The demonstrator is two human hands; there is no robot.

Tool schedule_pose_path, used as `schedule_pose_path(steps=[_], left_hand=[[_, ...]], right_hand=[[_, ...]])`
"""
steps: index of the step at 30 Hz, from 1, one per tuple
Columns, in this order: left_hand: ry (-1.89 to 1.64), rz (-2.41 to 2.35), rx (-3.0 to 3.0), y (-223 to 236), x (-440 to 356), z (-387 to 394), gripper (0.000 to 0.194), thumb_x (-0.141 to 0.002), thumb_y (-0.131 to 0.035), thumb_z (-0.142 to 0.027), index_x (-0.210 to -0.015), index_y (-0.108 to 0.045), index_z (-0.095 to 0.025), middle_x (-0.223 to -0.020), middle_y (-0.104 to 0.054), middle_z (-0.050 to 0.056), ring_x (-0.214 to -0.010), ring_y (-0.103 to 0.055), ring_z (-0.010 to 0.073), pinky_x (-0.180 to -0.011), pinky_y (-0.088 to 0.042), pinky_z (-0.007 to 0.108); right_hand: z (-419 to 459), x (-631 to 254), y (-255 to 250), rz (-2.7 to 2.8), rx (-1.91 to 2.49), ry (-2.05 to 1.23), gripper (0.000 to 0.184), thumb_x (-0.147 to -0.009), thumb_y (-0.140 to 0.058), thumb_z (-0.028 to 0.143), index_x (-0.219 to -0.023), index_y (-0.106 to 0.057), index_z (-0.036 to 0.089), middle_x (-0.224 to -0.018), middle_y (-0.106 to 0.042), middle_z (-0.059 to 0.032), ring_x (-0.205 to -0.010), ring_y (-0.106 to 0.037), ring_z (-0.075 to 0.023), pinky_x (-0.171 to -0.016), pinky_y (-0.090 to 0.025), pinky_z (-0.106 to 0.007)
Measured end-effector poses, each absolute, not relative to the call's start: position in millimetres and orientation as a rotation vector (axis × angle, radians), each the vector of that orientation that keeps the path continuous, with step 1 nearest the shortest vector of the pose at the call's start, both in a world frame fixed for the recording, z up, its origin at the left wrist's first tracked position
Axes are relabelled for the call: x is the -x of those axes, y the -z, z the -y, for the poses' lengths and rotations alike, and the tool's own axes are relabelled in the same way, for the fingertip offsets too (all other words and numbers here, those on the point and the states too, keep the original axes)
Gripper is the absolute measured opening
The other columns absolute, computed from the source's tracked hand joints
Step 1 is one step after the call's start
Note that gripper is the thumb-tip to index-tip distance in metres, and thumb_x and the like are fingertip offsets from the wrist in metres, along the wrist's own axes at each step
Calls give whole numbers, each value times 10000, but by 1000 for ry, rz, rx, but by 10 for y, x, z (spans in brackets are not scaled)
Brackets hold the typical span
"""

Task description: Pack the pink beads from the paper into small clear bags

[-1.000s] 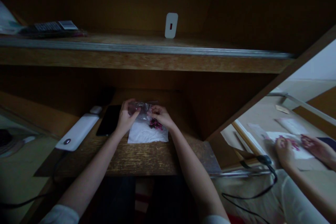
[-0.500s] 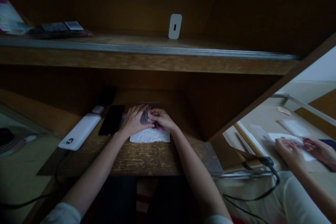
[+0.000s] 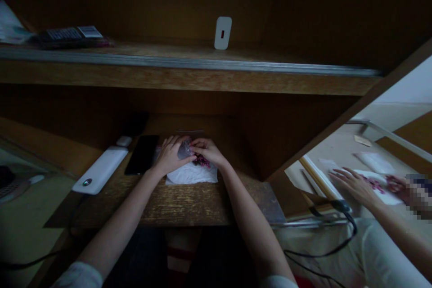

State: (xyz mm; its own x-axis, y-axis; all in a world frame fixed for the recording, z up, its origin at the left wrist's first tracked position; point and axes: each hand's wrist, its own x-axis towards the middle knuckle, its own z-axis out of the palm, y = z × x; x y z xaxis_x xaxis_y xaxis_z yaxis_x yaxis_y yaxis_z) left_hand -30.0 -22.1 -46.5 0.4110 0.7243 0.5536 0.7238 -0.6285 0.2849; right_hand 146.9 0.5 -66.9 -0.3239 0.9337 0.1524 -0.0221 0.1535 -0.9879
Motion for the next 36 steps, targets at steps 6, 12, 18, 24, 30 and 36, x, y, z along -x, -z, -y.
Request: schedule_pose_path(steps=[6,12,18,24,30,36], left_hand=[[-980,-1361,-2668,478,314,212,519,-743,-592,-522,-1143,-515,-201,-1103,-600,95,-1005,-534,277,-857,-398,428],[-1010,-1371,-2658,460,327,213,489,-774,-560,-514,-1149,-522,-203,-1075,-620,98,-1000,-548,273,-850,-404,423],[-1053,-1363,-2627,494,327,203,554,-742,-579,-550,-1167,-520,-199,-1080,-615,104,-998,-550,266,-881,-398,430],[-1018,-1378,-2610,536,323,193,608,-709,-594,-583,-1187,-510,-217,-1095,-608,93,-1014,-539,273,-890,-393,441],[-981,-1382,-2607,550,316,189,617,-714,-576,-597,-1191,-505,-212,-1119,-594,98,-1032,-529,279,-904,-377,447],[-980,-1370,-2613,574,317,168,655,-708,-584,-597,-1214,-477,-195,-1125,-585,101,-1038,-525,273,-912,-375,439]], right_hand=[[1,-1512,628,1612,957,-1302,176,-684,-673,303,-781,-652,159,-681,-641,-7,-582,-554,-108,-546,-417,-218],[-46,-1791,590,1794,1081,-1047,159,-717,-631,287,-803,-676,160,-802,-678,-40,-723,-603,-146,-678,-449,-255],[-167,-2067,772,2011,1241,-947,150,-702,-627,275,-787,-704,178,-783,-694,-42,-699,-611,-168,-664,-457,-276],[-191,-2049,844,2046,1260,-914,139,-670,-630,233,-774,-713,193,-773,-702,-28,-700,-619,-173,-672,-457,-285],[-191,-2040,815,2108,1251,-912,133,-665,-607,194,-752,-707,188,-735,-688,-21,-666,-601,-159,-636,-442,-267],[-170,-2011,745,2093,1262,-954,117,-680,-604,218,-740,-690,166,-725,-673,-31,-646,-573,-153,-615,-427,-262]])
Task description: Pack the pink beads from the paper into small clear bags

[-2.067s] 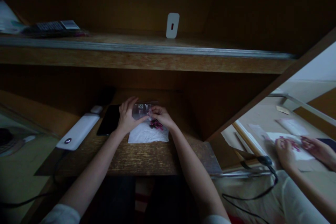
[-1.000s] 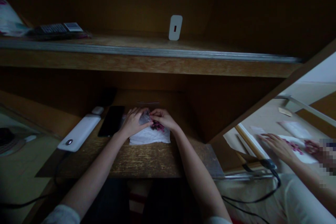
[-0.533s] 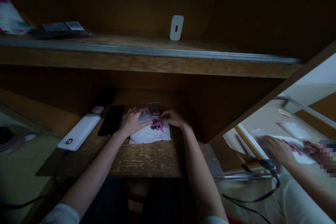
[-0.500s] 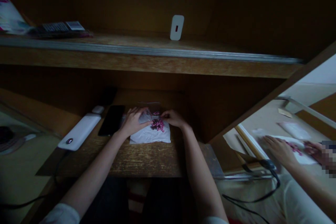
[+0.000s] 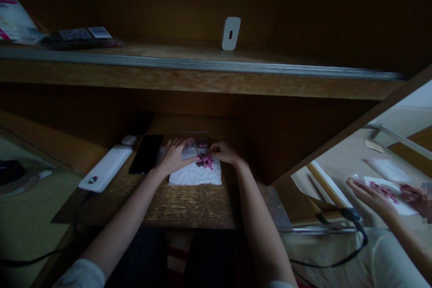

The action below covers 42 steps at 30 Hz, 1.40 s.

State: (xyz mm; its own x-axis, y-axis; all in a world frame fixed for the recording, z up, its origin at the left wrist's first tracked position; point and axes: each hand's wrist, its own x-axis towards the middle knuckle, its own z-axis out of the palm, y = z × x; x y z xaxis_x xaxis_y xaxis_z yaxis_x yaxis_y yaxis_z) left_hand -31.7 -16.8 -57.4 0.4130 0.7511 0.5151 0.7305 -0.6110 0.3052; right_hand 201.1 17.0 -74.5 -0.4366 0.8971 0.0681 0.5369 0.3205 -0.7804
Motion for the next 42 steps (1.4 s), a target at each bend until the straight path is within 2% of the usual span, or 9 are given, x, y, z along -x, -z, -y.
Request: schedule_pose_path(steps=[7,11,15,22,30,42], left_hand=[[-936,-1402,-2620,589,313,173,643,-733,-552,-600,-1229,-462,-200,-1133,-583,109,-1048,-524,280,-899,-374,449],[-890,-1406,-2624,579,301,186,652,-747,-536,-598,-1251,-436,-198,-1174,-569,105,-1074,-510,276,-910,-367,440],[-869,-1398,-2629,568,294,192,655,-751,-540,-590,-1257,-426,-190,-1194,-558,101,-1089,-500,268,-917,-365,424],[-860,-1428,-2630,580,295,189,655,-761,-520,-598,-1271,-412,-201,-1187,-562,101,-1079,-507,274,-922,-363,447],[-858,-1446,-2613,578,311,182,684,-756,-497,-628,-1272,-420,-185,-1168,-567,109,-1073,-512,281,-918,-378,445],[-873,-1424,-2621,586,310,165,660,-743,-525,-618,-1250,-441,-203,-1159,-566,102,-1064,-507,274,-905,-383,444]], right_hand=[[5,-1843,459,1789,1137,-1027,149,-705,-631,304,-734,-671,164,-742,-661,-35,-704,-581,-156,-657,-431,-260],[100,-1666,388,1704,1065,-1069,159,-712,-640,314,-738,-657,158,-693,-628,-20,-639,-548,-130,-600,-411,-238],[107,-1596,404,1727,1026,-1124,199,-708,-655,340,-769,-655,150,-650,-599,-6,-577,-512,-110,-559,-390,-230],[13,-1900,451,1723,1131,-955,219,-738,-615,352,-816,-663,153,-758,-644,-37,-681,-565,-138,-612,-412,-243],[-171,-2154,765,2074,1265,-1024,194,-705,-621,299,-822,-684,157,-834,-684,-64,-744,-603,-168,-715,-453,-288],[-190,-2128,811,2094,1267,-1030,167,-701,-624,292,-801,-678,170,-802,-675,-44,-728,-593,-156,-698,-445,-274]])
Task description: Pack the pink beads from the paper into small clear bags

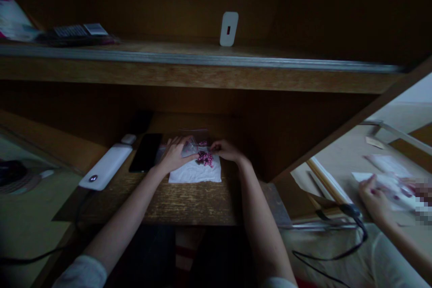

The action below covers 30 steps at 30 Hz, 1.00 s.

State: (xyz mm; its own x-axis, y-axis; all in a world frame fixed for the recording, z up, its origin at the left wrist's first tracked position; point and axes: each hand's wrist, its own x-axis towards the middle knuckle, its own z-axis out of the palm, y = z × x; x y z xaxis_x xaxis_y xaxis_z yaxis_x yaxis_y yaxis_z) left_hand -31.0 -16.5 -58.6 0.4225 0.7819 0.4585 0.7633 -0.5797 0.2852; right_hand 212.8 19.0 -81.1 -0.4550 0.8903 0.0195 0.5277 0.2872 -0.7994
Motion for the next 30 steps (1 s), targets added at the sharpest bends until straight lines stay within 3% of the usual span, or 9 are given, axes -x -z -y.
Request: schedule_pose_path(steps=[7,15,22,30], left_hand=[[-856,-1444,-2633,580,304,174,661,-744,-523,-618,-1247,-445,-196,-1151,-572,100,-1058,-512,266,-918,-372,427],[-869,-1422,-2632,570,305,165,645,-726,-556,-608,-1219,-464,-203,-1161,-566,94,-1060,-512,267,-883,-391,420],[-835,-1437,-2635,568,303,175,648,-721,-565,-602,-1222,-464,-204,-1170,-561,100,-1084,-496,283,-908,-366,443],[-837,-1432,-2649,552,288,187,592,-733,-613,-499,-1221,-453,-205,-1168,-566,90,-1073,-501,268,-899,-372,410]], right_hand=[[-60,-1941,543,1842,1093,-1055,190,-713,-639,335,-792,-660,165,-808,-657,-43,-757,-584,-157,-707,-437,-274],[100,-1619,427,1771,1027,-1086,233,-737,-627,380,-799,-646,156,-660,-589,-7,-576,-497,-105,-544,-386,-219],[112,-1547,461,1856,1026,-1018,303,-784,-558,441,-819,-656,156,-748,-633,-39,-653,-536,-131,-602,-421,-236],[165,-1446,456,1899,1035,-1072,362,-759,-564,493,-653,-577,148,-525,-475,24,-468,-388,-77,-451,-319,-197]])
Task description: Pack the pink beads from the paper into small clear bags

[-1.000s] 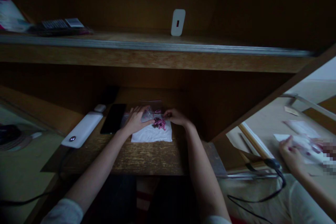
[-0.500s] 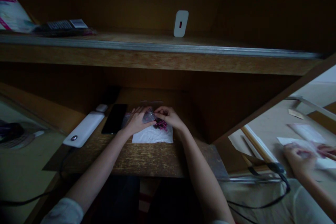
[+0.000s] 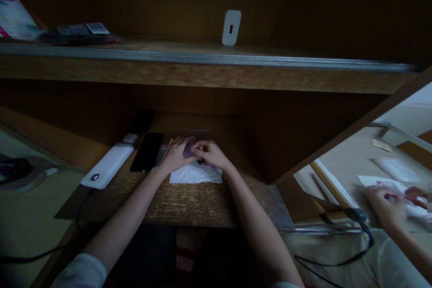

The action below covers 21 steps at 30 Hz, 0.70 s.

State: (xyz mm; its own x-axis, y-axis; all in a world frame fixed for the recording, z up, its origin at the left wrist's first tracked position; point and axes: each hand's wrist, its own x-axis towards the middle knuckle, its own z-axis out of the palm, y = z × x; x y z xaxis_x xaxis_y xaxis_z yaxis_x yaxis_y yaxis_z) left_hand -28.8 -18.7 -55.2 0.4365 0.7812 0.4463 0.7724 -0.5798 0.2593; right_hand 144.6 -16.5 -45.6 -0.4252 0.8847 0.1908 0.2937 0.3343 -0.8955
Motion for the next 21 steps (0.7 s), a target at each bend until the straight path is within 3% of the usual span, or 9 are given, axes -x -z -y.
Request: schedule_pose_path(steps=[5,11,15,21], left_hand=[[-894,-1416,-2628,538,297,188,556,-734,-620,-487,-1192,-461,-216,-1137,-579,71,-1031,-518,248,-877,-388,384],[-915,-1447,-2609,563,310,182,620,-748,-550,-581,-1230,-439,-206,-1165,-569,88,-1054,-515,261,-906,-383,407],[-906,-1468,-2594,574,313,180,645,-750,-524,-610,-1250,-429,-214,-1174,-564,91,-1061,-516,271,-918,-383,422],[-892,-1460,-2580,580,300,189,630,-754,-545,-579,-1263,-417,-231,-1173,-570,78,-1064,-518,270,-918,-382,437]], right_hand=[[163,-1445,453,1791,1034,-1084,310,-754,-584,454,-694,-613,152,-561,-518,14,-503,-439,-90,-496,-358,-210],[88,-1684,435,1875,1081,-951,237,-786,-548,358,-853,-662,161,-820,-664,-58,-732,-588,-161,-670,-448,-262],[-45,-1979,551,2084,1292,-747,150,-746,-568,242,-823,-684,185,-853,-689,-64,-749,-609,-181,-691,-448,-280],[-121,-2080,689,2177,1325,-847,159,-732,-567,252,-809,-687,183,-822,-690,-50,-706,-601,-162,-650,-445,-257]])
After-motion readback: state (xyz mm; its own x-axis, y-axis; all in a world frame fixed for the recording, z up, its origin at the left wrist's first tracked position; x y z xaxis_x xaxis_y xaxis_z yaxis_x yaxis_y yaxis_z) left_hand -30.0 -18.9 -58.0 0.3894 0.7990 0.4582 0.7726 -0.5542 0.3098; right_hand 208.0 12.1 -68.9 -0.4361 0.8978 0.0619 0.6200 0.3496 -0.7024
